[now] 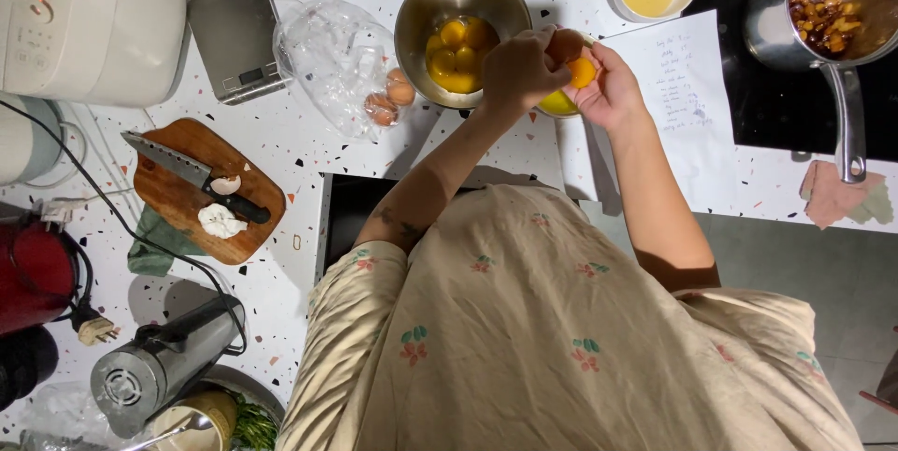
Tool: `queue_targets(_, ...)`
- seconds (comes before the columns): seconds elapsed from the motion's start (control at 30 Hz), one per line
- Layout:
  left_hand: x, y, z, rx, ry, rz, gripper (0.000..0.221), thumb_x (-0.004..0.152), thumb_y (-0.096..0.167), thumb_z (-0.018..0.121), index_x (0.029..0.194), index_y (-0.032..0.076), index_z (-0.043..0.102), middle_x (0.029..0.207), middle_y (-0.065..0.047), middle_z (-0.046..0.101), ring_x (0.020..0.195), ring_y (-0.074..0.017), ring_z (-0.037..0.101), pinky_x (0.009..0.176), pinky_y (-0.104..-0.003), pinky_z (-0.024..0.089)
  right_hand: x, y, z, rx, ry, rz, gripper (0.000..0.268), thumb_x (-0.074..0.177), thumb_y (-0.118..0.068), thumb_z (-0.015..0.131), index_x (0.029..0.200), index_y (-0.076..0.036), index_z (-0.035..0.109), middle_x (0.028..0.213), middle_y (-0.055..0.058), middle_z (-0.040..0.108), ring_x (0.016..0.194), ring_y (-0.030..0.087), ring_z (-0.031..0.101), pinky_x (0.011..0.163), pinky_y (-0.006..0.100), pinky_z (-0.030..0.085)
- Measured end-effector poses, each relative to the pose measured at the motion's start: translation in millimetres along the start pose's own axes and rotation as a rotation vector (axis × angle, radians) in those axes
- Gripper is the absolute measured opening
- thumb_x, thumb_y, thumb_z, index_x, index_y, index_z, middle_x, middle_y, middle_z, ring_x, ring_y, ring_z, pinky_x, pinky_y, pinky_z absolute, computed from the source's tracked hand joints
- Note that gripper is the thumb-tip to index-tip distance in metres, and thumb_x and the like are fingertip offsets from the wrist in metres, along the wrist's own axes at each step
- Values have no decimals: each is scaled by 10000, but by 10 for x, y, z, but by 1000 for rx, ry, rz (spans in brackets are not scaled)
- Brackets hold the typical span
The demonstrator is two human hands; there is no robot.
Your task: Cracking multiple eggs into a bowl on a kitchen counter
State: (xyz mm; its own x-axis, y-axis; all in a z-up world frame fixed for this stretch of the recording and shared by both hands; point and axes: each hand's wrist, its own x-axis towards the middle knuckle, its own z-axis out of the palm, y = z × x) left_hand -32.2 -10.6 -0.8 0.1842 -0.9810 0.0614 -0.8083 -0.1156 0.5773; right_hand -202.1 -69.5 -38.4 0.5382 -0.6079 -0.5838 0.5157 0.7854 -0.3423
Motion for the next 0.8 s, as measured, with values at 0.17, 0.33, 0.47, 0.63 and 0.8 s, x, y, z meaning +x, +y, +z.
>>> queue_targets(0.17, 16, -24, -37, 29, 51, -14, 747, 704, 481, 663, 1365, 134, 637, 1075, -71, 771, 938, -305, 731, 716, -429, 567, -53, 2, 62, 48, 26, 15, 207, 1022, -125, 557, 1095, 25, 680, 999, 141, 751, 934, 256, 732, 902, 389, 628)
queue_targets(0.33, -31, 49, -209, 0, 109, -14, 732, 709, 468, 671, 1351, 118, 646, 1042, -80, 772, 935, -319, 733, 722, -436, 570, -68, -2, 123, 47, 88, 5, 141, 950, -47, 602, 1055, 22, 666, 985, 127, 757, 885, 230, 725, 839, 350, 623)
queue_targets(0.47, -60, 60, -289, -51, 131, -21, 728, 712, 471, 700, 1344, 116, 644, 1091, -83, 774, 968, -296, 741, 772, -409, 573, -44, -5, 159, 57, 97, -1, 151, 937, -41, 609, 1057, 28, 669, 988, 121, 754, 906, 227, 716, 850, 335, 613)
queue_targets(0.63, -157, 60, -587, -165, 162, -62, 717, 711, 507, 686, 1314, 119, 661, 1164, -89, 776, 1030, -273, 748, 821, -399, 581, -37, -26, 222, 61, 56, -1, 272, 947, -53, 581, 1185, 49, 665, 1067, 177, 733, 965, 266, 724, 890, 349, 614)
queue_targets(0.8, -327, -138, -924, -738, 89, -159, 483, 768, 331, 751, 1215, 146, 735, 965, -24, 834, 880, -111, 772, 734, -218, 620, -152, 3, 436, 90, 53, -3, 127, 932, -12, 588, 1032, 48, 638, 1021, 188, 654, 988, 272, 687, 1007, 368, 620)
